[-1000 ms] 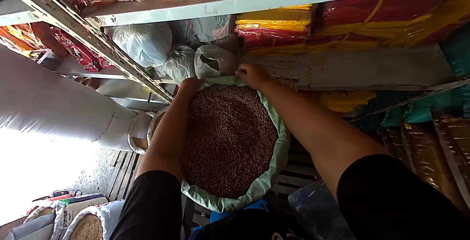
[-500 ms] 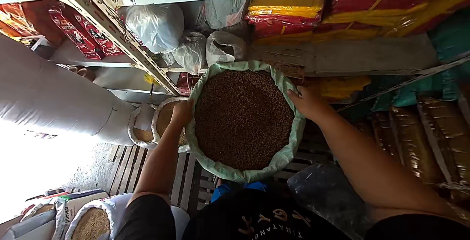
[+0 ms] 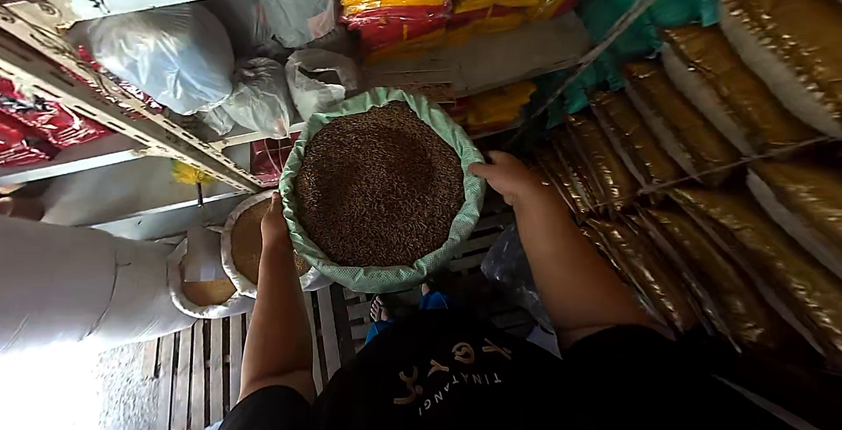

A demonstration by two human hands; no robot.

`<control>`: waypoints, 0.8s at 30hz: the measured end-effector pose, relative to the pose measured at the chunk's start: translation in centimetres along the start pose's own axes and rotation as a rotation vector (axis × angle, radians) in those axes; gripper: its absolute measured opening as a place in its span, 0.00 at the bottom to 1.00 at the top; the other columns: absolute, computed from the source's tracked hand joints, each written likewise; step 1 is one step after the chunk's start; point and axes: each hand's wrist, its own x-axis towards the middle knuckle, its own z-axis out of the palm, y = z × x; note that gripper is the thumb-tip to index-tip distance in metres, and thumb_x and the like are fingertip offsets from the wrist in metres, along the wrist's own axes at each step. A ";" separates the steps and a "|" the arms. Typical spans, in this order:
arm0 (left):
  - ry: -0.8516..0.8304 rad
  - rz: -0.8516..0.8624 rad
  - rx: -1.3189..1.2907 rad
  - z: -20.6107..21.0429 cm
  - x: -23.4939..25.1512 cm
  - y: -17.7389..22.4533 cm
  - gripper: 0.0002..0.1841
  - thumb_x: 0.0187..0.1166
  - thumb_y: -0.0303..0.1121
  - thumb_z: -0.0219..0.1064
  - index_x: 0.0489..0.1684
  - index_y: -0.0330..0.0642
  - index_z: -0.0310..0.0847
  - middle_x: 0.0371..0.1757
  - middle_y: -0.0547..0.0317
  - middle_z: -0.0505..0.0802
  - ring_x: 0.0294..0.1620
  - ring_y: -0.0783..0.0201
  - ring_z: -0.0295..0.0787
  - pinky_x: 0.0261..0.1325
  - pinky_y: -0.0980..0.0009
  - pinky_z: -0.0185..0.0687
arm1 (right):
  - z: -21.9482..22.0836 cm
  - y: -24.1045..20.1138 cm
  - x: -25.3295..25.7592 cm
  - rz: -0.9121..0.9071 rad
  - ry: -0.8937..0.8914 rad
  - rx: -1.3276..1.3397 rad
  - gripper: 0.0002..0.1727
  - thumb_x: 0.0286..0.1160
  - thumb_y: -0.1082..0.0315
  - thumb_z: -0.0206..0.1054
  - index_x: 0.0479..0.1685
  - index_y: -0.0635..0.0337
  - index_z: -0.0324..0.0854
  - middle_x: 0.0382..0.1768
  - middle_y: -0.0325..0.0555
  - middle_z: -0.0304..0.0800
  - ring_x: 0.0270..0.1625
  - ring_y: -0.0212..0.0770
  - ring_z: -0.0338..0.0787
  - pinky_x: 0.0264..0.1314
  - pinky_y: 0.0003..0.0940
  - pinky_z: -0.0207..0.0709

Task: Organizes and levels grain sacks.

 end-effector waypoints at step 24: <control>0.040 -0.236 0.311 -13.4 1.2 -13.6 0.24 0.92 0.44 0.55 0.69 0.29 0.79 0.54 0.34 0.90 0.50 0.45 0.90 0.58 0.46 0.85 | 5.7 6.6 -7.3 -0.151 0.150 0.314 0.33 0.85 0.53 0.57 0.83 0.61 0.60 0.57 0.40 0.81 0.49 0.22 0.86 0.53 0.26 0.85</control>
